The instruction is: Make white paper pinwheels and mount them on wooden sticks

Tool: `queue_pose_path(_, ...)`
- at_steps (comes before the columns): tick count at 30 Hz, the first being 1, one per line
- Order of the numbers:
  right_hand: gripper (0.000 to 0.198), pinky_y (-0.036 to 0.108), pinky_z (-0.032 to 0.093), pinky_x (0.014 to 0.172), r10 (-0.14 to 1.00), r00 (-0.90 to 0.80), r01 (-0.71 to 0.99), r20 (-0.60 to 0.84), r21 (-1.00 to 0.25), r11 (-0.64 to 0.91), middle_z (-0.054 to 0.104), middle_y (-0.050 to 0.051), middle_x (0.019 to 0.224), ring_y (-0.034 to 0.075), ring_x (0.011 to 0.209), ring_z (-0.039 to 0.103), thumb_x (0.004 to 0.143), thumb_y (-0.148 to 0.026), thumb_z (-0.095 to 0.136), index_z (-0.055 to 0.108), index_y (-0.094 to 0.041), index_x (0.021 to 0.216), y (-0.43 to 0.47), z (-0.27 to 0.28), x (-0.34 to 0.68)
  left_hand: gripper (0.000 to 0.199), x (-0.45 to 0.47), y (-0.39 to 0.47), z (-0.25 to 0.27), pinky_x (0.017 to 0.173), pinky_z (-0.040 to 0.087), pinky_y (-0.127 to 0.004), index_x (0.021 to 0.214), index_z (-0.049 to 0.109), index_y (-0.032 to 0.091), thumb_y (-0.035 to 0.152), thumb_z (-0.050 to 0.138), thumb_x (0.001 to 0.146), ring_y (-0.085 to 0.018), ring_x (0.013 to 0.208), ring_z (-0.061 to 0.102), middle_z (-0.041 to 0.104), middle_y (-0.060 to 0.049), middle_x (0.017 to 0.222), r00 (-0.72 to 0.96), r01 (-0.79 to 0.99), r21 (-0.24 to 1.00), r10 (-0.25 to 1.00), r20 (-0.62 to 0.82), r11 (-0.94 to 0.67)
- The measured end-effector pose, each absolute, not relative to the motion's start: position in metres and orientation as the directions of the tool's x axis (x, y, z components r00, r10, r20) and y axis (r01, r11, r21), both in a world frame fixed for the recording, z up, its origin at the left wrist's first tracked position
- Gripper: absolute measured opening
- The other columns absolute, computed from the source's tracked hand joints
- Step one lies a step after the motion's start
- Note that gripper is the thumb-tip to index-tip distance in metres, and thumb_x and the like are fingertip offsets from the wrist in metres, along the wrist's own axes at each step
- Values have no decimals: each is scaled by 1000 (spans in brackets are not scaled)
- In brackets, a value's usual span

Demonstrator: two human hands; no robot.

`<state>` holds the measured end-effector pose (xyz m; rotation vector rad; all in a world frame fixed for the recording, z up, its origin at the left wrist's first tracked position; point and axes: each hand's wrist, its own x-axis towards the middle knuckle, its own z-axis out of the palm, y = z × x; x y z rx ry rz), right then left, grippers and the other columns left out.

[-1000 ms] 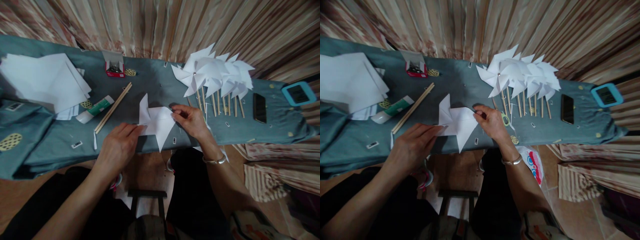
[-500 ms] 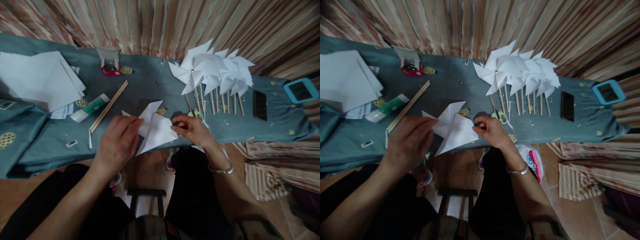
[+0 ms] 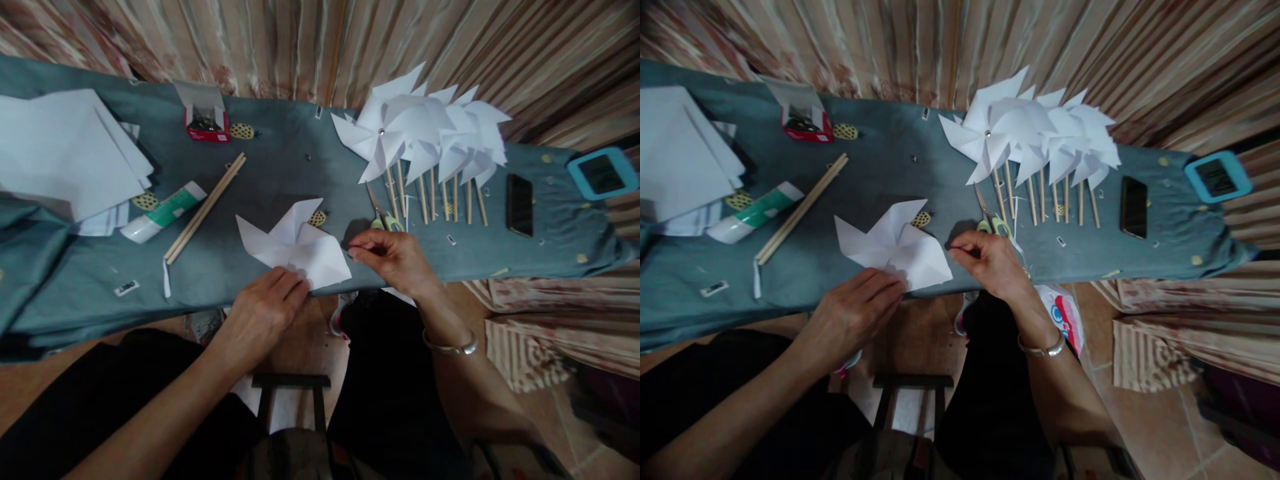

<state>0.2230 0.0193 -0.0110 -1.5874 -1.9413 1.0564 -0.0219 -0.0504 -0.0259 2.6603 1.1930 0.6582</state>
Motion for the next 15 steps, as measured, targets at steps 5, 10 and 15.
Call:
queue_pose_path(5, 19, 35, 54, 83, 933, -358, 585, -25, -785, 204, 74, 4, 103, 19, 94, 68, 85, -22, 62, 72, -23, 100, 20, -2, 227, 14, -27, -53, -24, 74, 58, -33, 100, 65, 9, 8, 56, 88, -22, 87, 65, 68, -12, 98, 562, 682, 307, 744, 362, -664)
queue_pose_path(10, 29, 47, 42, 109, 856, -516, 560, 34, -743, 367, 51, 5, 143, 23, 134, 48, 84, -16, 61, 69, -27, 109, 12, 2, 220, 16, -36, -53, -22, 75, 58, -32, 101, 64, 10, 6, 58, 87, -21, 86, 66, 69, -11, 99, 550, 687, 306, 747, 374, -659)
queue_pose_path(15, 20, 52, 38, 112, 807, -591, 550, -10, -736, 394, 40, 3, 153, 26, 142, 38, 83, -22, 68, 72, -27, 102, 7, 5, 208, 16, -41, -53, -21, 78, 58, -35, 101, 65, 9, 5, 57, 87, -22, 90, 65, 69, -11, 99, 557, 679, 324, 750, 357, -659)
